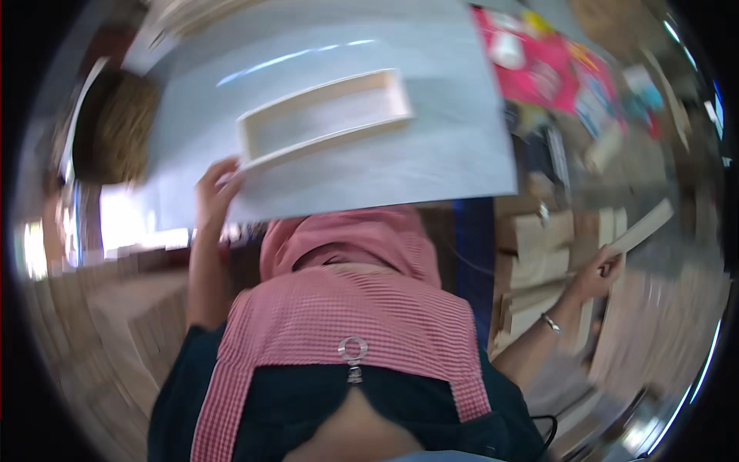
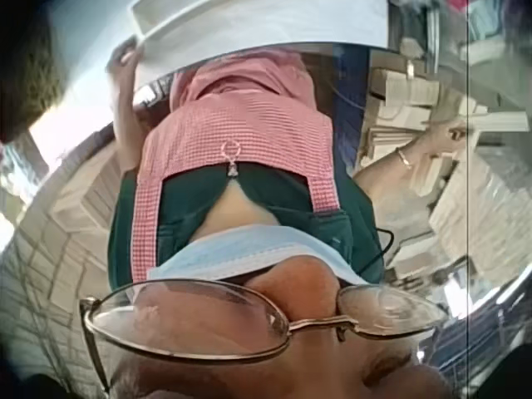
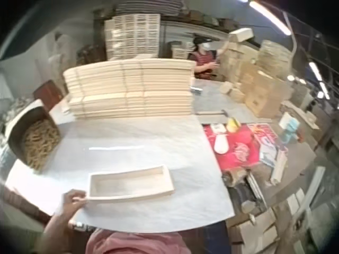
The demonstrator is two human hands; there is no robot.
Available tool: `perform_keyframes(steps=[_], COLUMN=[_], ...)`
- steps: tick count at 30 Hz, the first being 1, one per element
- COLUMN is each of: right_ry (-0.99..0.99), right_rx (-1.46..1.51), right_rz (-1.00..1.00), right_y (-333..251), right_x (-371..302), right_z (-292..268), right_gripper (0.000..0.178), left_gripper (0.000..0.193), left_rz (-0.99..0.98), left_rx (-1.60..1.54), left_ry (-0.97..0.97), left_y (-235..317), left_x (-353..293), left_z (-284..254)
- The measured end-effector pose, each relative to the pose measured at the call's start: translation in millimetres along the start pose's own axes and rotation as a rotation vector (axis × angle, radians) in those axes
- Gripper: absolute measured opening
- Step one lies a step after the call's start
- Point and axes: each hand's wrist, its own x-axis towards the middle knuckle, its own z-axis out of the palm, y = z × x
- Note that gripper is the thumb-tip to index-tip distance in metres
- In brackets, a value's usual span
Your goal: The user is assembling wooden boxes by applying glue to the edges and using a nail gun to join the panels together.
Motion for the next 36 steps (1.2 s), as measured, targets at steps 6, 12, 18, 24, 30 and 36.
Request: perform_keyframes(steps=[6,12,18,24,30,36], right_ry=[-0.95,-1.244,-1.313,-1.382,-1.384,-1.352], right_rx=[0.391,0.525,0.497,0.459,0.449,0.434], right_rz=[-1.042,-1.311,-1.407,-1.417,-1.45,-1.486], right_y=[-232.2,-315.3,-331.0,-336.3,-336.4,-335.7], right_x=[-87.6,-157.8,-160.2,-158.3,-159.5,-159.9], right_z=[137.4,197.3,223.9,240.5,244.7,243.3], right_gripper=[0.063,0.064,0.062,0.059,0.052,0.052], left_gripper=[0.031,0.03,0.027,0.025,0.023,0.021], left_rz=[0.094,0.149,0.152,0.183,0.244,0.292], left_rx=[0.107,0.172,0.23,0.397,0.533,0.598], left_ry=[0.109,0.216,0.248,0.289,0.277,0.266], left_y=[20.5,26.4,33.1,32.8,34.4,41.3], left_x=[-10.8,-18.8,-20.2,-18.3,-19.6,-19.4], left_z=[23.5,26.1,27.9,32.9,32.8,32.0])
